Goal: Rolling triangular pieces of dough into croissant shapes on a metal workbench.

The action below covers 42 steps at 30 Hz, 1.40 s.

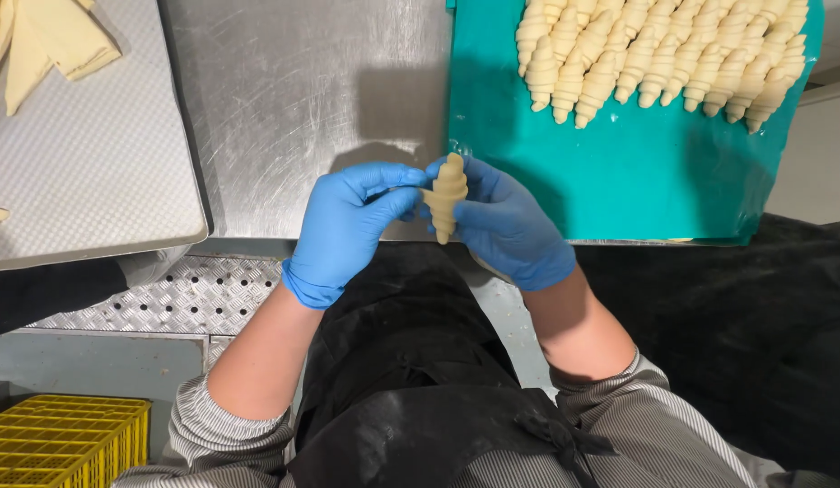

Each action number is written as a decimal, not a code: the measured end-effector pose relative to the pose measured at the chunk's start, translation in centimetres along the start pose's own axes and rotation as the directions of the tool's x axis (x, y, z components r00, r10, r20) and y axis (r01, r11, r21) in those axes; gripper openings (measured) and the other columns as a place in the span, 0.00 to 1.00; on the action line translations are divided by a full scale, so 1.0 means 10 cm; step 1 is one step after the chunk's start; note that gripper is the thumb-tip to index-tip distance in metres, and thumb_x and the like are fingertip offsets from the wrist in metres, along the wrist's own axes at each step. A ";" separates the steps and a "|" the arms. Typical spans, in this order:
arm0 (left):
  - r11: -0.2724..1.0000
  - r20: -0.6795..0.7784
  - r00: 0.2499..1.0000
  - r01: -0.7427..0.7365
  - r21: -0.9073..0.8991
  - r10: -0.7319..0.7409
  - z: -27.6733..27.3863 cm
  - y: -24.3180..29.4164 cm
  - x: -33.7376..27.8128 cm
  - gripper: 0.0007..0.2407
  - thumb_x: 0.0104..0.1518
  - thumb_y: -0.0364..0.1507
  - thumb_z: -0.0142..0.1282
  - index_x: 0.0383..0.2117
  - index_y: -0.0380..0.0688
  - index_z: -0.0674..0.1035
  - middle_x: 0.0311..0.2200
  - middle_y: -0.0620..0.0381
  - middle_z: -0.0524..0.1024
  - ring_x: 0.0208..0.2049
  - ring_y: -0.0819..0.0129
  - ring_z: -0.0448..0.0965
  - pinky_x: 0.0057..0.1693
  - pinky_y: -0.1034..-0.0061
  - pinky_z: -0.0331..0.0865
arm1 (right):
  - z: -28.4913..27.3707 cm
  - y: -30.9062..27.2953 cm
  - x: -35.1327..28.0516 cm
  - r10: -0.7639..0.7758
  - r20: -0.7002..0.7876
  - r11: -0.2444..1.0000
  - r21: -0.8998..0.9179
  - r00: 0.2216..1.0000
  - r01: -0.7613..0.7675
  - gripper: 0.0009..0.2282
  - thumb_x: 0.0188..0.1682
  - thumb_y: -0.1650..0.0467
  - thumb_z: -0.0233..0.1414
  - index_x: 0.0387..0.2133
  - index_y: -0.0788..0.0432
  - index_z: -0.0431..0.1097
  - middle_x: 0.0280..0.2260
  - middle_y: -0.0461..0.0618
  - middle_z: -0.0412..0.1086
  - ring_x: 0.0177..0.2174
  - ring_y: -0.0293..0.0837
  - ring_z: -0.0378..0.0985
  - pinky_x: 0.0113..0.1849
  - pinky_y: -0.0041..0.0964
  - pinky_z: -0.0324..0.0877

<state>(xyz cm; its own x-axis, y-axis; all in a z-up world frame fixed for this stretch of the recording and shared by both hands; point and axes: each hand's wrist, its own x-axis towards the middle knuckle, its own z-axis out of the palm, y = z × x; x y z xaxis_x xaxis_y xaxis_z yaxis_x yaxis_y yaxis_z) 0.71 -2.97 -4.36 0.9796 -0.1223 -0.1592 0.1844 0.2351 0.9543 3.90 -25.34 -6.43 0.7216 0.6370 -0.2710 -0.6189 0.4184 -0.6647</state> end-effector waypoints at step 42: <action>0.448 -0.530 0.632 0.305 0.841 0.565 -3.26 -0.19 0.29 0.27 0.77 0.38 0.57 0.67 0.32 0.57 0.64 0.36 0.61 0.67 0.44 0.59 0.72 0.50 0.51 | -1.34 -0.97 -0.21 -0.571 0.022 -0.398 -0.882 0.821 -0.253 0.36 0.51 0.75 0.64 0.72 0.65 0.53 0.56 0.63 0.62 0.52 0.61 0.68 0.53 0.48 0.69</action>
<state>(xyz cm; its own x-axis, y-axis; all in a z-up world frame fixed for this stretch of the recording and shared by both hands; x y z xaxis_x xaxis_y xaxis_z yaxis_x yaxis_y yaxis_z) 5.81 27.62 -14.87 0.7653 0.5670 0.3047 0.3148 -0.7426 0.5911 12.51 -39.40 -8.74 0.9387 0.2983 0.1726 0.3372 -0.8984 -0.2812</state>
